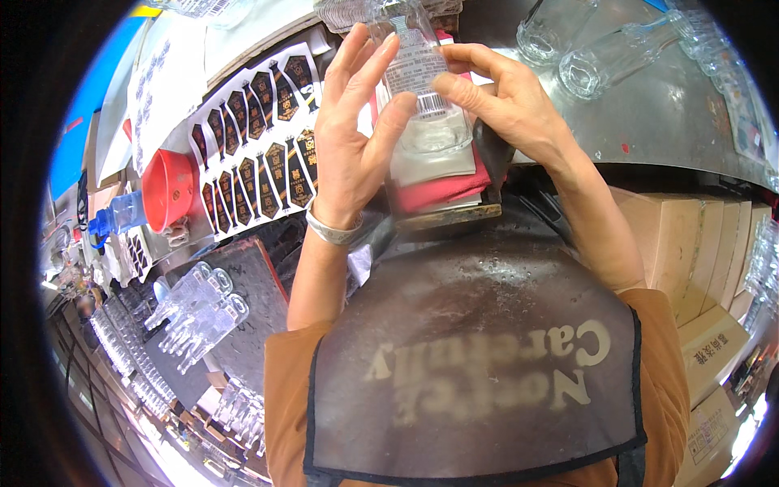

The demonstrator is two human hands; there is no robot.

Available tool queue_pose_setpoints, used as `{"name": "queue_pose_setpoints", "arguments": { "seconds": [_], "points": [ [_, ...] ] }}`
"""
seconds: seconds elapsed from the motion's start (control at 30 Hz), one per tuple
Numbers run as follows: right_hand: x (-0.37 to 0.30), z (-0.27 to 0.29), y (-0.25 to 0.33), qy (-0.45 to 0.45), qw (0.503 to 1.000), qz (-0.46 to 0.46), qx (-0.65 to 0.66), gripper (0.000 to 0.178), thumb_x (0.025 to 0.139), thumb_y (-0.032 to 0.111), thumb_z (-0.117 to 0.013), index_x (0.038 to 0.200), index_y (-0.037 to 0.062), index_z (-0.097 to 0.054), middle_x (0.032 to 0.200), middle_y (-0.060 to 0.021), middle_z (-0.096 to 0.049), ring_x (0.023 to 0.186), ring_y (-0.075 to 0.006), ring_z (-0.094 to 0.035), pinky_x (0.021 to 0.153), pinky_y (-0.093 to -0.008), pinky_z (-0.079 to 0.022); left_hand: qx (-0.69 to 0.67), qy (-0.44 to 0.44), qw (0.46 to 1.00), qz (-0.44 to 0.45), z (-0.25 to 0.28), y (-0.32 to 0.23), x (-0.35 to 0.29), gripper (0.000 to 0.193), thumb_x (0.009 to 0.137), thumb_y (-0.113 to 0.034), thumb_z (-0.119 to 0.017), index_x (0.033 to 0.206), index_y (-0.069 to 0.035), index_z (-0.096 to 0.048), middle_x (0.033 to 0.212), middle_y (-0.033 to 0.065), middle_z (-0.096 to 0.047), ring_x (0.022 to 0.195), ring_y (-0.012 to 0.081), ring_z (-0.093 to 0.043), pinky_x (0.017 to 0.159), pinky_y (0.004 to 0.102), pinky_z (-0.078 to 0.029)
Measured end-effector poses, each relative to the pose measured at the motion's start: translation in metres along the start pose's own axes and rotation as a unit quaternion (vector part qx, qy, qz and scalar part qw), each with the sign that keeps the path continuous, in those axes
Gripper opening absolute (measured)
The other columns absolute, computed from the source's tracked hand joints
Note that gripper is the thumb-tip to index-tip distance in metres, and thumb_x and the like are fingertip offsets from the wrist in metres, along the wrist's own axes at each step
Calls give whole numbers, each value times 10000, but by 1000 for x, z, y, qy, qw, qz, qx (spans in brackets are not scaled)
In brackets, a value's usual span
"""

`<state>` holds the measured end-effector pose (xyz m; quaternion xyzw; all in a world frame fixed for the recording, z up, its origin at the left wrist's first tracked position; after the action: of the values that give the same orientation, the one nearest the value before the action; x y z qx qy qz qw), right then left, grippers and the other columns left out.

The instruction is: The person repeatedly picks up clear plastic bottles, places a rectangular label on each bottle, and wipes the label with a dark cloth. The person then sets the labeled bottle aside and repeats the process with the next bottle.

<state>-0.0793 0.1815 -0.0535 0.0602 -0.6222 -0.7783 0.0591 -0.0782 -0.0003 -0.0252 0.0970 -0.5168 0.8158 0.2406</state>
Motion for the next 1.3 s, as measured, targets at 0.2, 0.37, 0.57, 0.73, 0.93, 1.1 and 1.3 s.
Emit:
{"name": "queue_pose_setpoints", "arguments": {
  "seconds": [0.2, 0.37, 0.57, 0.73, 0.93, 1.1, 1.3],
  "points": [
    [1, -1, -3, -12, 1000, 8, 22, 582, 898, 433, -729, 1247, -27, -648, 1069, -152, -716, 977, -175, -660, 873, -302, -511, 11, 2, 1000, -9, -3, -5, -1, 537, 878, -169, -754, 1393, -122, -607, 1548, 191, -402, 1364, 352, -482, 1108, 438, -407],
    [-1, 0, 1, -1, 1000, -2, 1, 565, 902, 395, -738, 1277, -15, -630, 1082, -129, -694, 868, -129, -625, 795, -275, -497, 18, 7, 1000, -7, -4, -2, -1, 546, 871, -167, -760, 1393, -128, -607, 1552, 202, -391, 1371, 358, -473, 1113, 439, -405],
    [-1, 1, 3, 3, 1000, -8, -13, 577, 905, 374, -741, 1314, -9, -607, 1132, -117, -668, 800, -100, -600, 745, -260, -486, 26, 19, 999, -12, -3, -5, 0, 558, 863, -152, -761, 1397, -126, -602, 1558, 198, -382, 1385, 363, -457, 1119, 440, -401],
    [-1, 0, 0, -13, 1000, -3, 11, 616, 867, 445, -748, 1263, -15, -643, 1107, -169, -709, 979, -207, -658, 883, -333, -516, 13, 20, 1000, -10, -4, -3, 0, 565, 855, -121, -757, 1398, -120, -600, 1564, 202, -370, 1400, 366, -440, 1133, 443, -388],
    [-1, 0, 2, -4, 999, -9, 33, 603, 877, 423, -746, 1274, -17, -633, 1113, -166, -708, 980, -201, -657, 879, -330, -520, 37, 25, 999, -8, -3, -7, 1, 576, 846, -102, -759, 1400, -113, -597, 1565, 209, -366, 1414, 369, -422, 1138, 441, -386],
    [0, -2, 2, 31, 998, -28, 36, 563, 936, 302, -717, 1369, -20, -554, 1179, -119, -625, 879, -117, -664, 810, -260, -506, 33, 20, 999, -8, -4, -8, 1, 576, 845, -88, -757, 1398, -106, -597, 1567, 204, -366, 1415, 364, -424, 1141, 444, -384],
    [1, 1, 2, -1, 1000, -3, 21, 592, 879, 424, -745, 1266, -12, -641, 1096, -149, -706, 944, -198, -659, 852, -324, -527, 12, 17, 1000, 3, -5, -7, 0, 583, 847, -73, -754, 1405, -108, -590, 1571, 198, -361, 1413, 356, -426, 1143, 447, -380]
  ]
}}
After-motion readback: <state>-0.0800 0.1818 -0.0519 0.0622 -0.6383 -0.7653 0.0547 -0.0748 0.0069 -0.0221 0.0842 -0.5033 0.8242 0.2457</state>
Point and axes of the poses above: each hand's wrist, its own x-axis towards the middle knuckle, its own z-axis out of the back of the hand, y = z × x, the point moved 6 cm from there along x, towards the middle knuckle
